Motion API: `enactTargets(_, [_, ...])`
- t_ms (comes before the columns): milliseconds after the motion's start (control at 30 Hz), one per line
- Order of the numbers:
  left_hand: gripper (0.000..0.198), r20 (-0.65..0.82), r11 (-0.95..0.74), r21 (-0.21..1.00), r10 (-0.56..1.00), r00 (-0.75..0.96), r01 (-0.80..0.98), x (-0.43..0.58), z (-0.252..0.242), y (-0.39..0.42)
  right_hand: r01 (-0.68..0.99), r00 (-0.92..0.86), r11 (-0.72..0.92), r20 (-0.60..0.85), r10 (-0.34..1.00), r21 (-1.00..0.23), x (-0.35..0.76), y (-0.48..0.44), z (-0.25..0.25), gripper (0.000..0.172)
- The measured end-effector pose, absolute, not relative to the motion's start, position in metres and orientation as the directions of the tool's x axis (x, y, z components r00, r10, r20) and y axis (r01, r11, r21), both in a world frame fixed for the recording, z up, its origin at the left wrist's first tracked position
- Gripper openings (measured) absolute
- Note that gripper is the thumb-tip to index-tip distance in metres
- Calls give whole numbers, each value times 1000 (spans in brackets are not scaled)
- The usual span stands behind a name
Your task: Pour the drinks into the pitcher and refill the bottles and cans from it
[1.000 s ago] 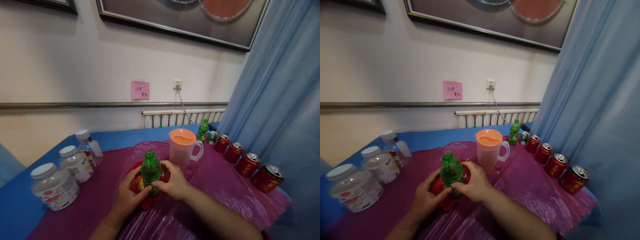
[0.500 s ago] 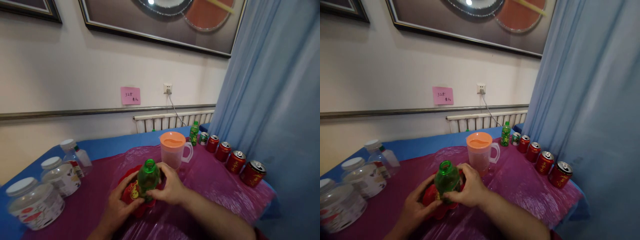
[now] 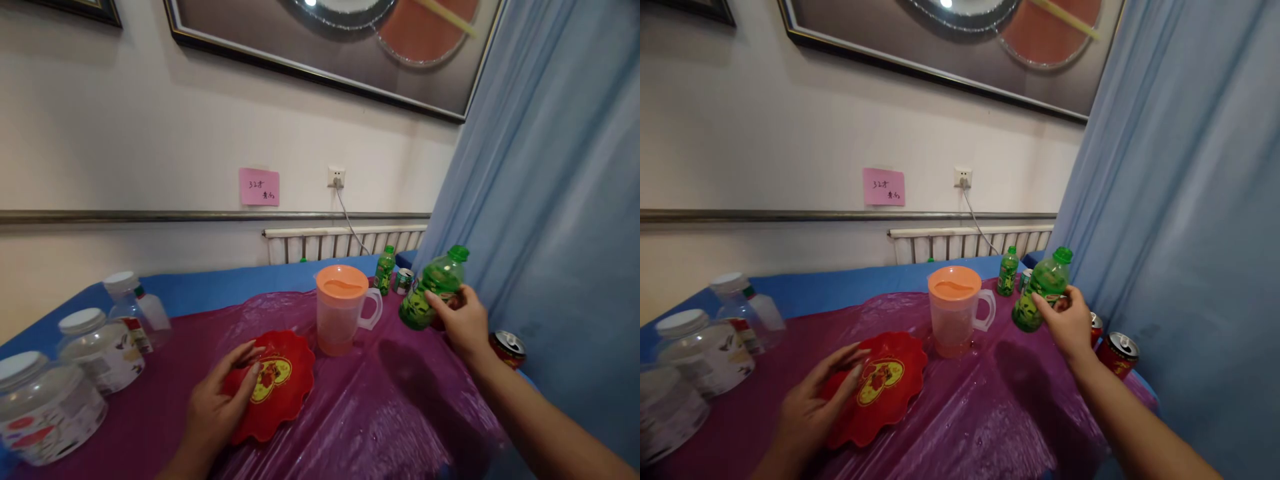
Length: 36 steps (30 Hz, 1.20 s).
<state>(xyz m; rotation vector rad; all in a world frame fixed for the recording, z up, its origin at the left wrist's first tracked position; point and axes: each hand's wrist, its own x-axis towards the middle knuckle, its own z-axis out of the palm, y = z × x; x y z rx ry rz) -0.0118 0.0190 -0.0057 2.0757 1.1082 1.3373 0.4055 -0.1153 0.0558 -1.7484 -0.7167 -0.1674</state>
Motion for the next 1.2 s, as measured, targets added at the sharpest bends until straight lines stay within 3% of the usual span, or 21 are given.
enactTargets(100, [43,557,-586,691,805,205,422,-13,-6,23,534,824,-237,437,360,-812,441,-79,34,64])
enactTargets(367, [41,508,-529,732,844,173,430,-19,-11,35,495,834,-337,328,445,-801,468,-4,-14,50])
enactTargets(567, [40,525,-534,718,837,157,446,-21,-13,36,468,851,-378,292,436,-799,465,13,-31,53])
enactTargets(767, [39,507,-533,734,843,181,421,-19,-8,32,482,832,-289,329,446,-827,459,5,-26,58])
enactTargets(1000, [36,557,-552,740,823,110,385,-16,-5,23,482,808,-46,424,408,-875,393,-75,-22,59])
enactTargets(1067, [36,571,-546,751,819,50,371,-15,-4,20,507,718,47,451,529,-861,350,-111,-24,45])
enactTargets(1133, [34,596,-551,753,803,-17,360,-15,-5,18,578,401,227,516,757,-783,299,-140,-26,27])
enactTargets(1200, [32,621,-565,748,781,-65,349,-16,-6,17,592,-13,433,529,848,-680,247,-156,-26,31])
